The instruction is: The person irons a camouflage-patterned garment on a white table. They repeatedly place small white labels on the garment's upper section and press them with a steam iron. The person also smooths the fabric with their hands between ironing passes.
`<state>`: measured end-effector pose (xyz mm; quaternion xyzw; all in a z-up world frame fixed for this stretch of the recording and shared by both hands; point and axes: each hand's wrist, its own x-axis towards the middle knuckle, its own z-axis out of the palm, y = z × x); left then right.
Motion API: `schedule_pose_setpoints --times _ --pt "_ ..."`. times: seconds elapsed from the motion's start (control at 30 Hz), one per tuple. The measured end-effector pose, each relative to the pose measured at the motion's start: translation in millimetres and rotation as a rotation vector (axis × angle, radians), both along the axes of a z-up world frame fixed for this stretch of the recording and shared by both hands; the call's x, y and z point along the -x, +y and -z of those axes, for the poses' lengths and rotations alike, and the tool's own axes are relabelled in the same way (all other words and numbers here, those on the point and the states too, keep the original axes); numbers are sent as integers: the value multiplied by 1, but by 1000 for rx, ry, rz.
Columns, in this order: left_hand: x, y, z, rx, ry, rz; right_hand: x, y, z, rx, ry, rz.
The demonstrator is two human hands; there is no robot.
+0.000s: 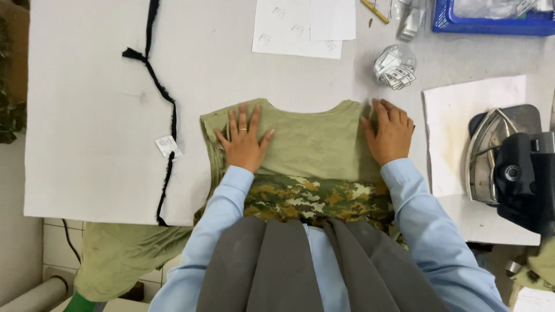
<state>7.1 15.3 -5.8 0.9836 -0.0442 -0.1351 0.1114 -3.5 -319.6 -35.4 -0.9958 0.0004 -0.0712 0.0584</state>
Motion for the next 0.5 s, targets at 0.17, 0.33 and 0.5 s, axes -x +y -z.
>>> schedule_pose_setpoints --times 0.17,0.33,0.5 --pt "-1 6 18 -90 -151 -67 -17 -13 32 -36 -237 -208" --pt "-1 5 21 -103 -182 -66 -22 -16 47 -48 -359 -269" --pt "0 5 19 -95 -152 -75 -20 -9 37 -19 -434 -191"
